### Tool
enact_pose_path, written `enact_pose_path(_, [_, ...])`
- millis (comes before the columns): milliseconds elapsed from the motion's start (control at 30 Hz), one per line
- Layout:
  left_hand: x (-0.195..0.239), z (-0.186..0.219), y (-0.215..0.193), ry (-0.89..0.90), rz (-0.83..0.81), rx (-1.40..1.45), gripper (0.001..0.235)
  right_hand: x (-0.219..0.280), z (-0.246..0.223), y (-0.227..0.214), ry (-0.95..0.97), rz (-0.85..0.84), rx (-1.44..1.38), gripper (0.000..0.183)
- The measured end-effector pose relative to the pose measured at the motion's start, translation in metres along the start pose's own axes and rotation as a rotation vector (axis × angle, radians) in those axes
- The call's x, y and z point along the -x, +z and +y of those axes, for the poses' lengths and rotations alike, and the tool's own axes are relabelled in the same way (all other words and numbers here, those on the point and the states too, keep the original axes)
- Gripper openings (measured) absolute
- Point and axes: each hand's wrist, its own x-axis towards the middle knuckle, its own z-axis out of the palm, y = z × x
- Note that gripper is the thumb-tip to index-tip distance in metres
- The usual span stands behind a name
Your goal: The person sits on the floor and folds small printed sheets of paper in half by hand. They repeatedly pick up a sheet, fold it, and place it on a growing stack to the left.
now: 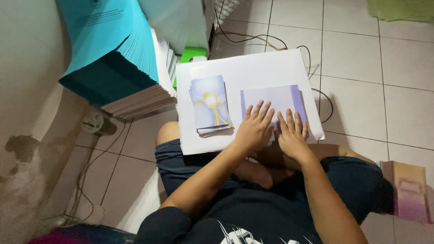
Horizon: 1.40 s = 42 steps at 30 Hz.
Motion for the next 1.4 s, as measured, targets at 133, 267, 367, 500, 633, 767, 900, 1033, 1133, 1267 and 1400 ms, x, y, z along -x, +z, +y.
enact_pose_path(133, [0.002,0.005,0.007,-0.112,-0.254,-0.041,0.066,0.004,0.022,-0.002,0.013,0.218,-0.054,0.056])
enact_pose_path(267, [0.003,0.005,0.005,-0.117,-0.308,-0.041,0.07,-0.005,0.056,0.01,0.158,0.431,-0.069,0.061])
enact_pose_path(367, [0.002,0.004,0.001,-0.12,-0.303,-0.043,0.073,-0.009,0.059,0.012,0.132,0.415,-0.141,0.065])
enact_pose_path(500, [0.006,-0.001,0.012,-0.101,-0.265,-0.056,0.071,0.024,0.007,-0.04,0.005,0.535,-0.336,0.044])
enact_pose_path(633, [0.007,-0.002,0.012,-0.093,-0.215,-0.062,0.067,0.04,-0.03,-0.067,-0.122,0.683,-0.472,0.039])
enact_pose_path(767, [0.016,-0.022,0.04,-0.116,-0.177,0.022,0.059,0.045,-0.029,-0.047,-0.273,0.473,-0.648,0.049])
enact_pose_path(900, [0.003,-0.043,0.027,-0.497,0.037,0.973,0.06,-0.004,0.006,0.018,-0.388,0.275,-0.224,0.048])
enact_pose_path(1033, [-0.007,-0.03,-0.01,-0.52,0.106,0.499,0.059,-0.003,0.006,0.031,-0.305,0.211,-0.146,0.055])
enact_pose_path(1133, [-0.013,-0.018,-0.001,-0.367,0.028,0.058,0.06,0.001,-0.005,0.023,-0.267,0.231,-0.105,0.058])
enact_pose_path(1267, [-0.003,-0.018,0.02,-0.307,-0.131,-0.056,0.059,-0.002,0.003,0.034,-0.238,0.214,-0.009,0.061])
enact_pose_path(1400, [-0.003,-0.02,0.023,-0.321,-0.148,-0.041,0.058,-0.028,0.008,0.036,-0.25,0.197,0.055,0.066])
